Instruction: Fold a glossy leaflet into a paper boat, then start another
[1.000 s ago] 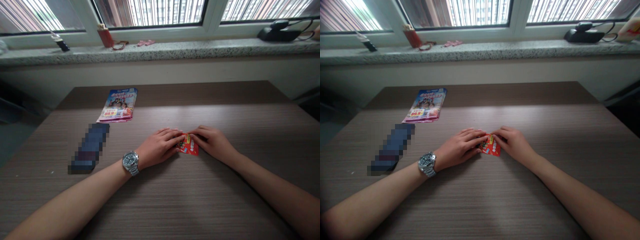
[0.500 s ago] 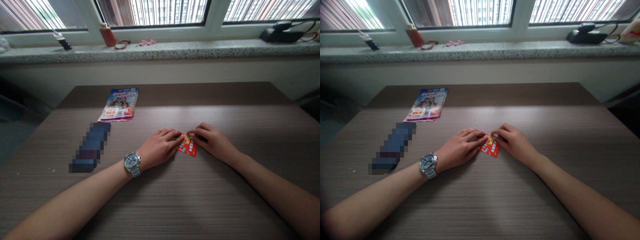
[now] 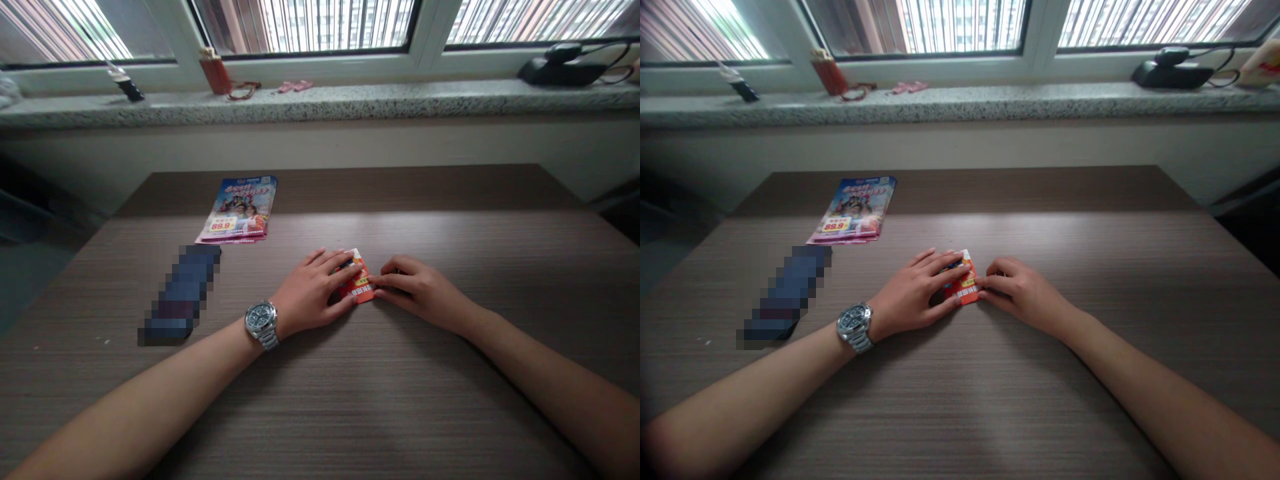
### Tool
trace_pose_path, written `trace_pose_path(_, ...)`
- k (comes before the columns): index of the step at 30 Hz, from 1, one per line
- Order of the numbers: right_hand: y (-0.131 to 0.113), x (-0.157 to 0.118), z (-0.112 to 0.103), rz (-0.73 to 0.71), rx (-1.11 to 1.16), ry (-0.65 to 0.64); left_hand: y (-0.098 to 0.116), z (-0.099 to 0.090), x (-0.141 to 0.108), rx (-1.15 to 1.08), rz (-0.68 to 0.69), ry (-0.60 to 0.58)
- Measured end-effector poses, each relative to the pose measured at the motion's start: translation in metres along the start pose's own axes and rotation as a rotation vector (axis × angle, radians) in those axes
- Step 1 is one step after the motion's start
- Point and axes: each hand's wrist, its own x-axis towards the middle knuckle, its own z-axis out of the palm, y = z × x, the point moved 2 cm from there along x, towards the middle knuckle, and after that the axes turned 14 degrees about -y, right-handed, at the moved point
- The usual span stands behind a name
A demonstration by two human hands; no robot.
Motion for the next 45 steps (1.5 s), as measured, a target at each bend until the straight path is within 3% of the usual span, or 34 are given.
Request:
trace_pose_path(7, -0.001, 0.001, -0.001, 0.027, 0.045, -0.001, 0.001, -0.001, 0.001, -0.039, 0.077, -0.028)
trace_pose_path(18, -0.001, 0.009, -0.003, 0.169, 0.088, 0.047, 0.006, 0.001, 0.002, -0.043, 0.058, -0.012)
trace_pose_path(40, -0.011, 0.0, -0.007, -0.066, 0.078, -0.196, 0.007, 0.002, 0.001, -0.055, 0.039, -0.018)
trace_pose_path(45, -0.008, -0.002, -0.006, -0.015, 0.154, -0.087, 0.006, 0.004, 0.001, -0.052, 0.046, -0.003)
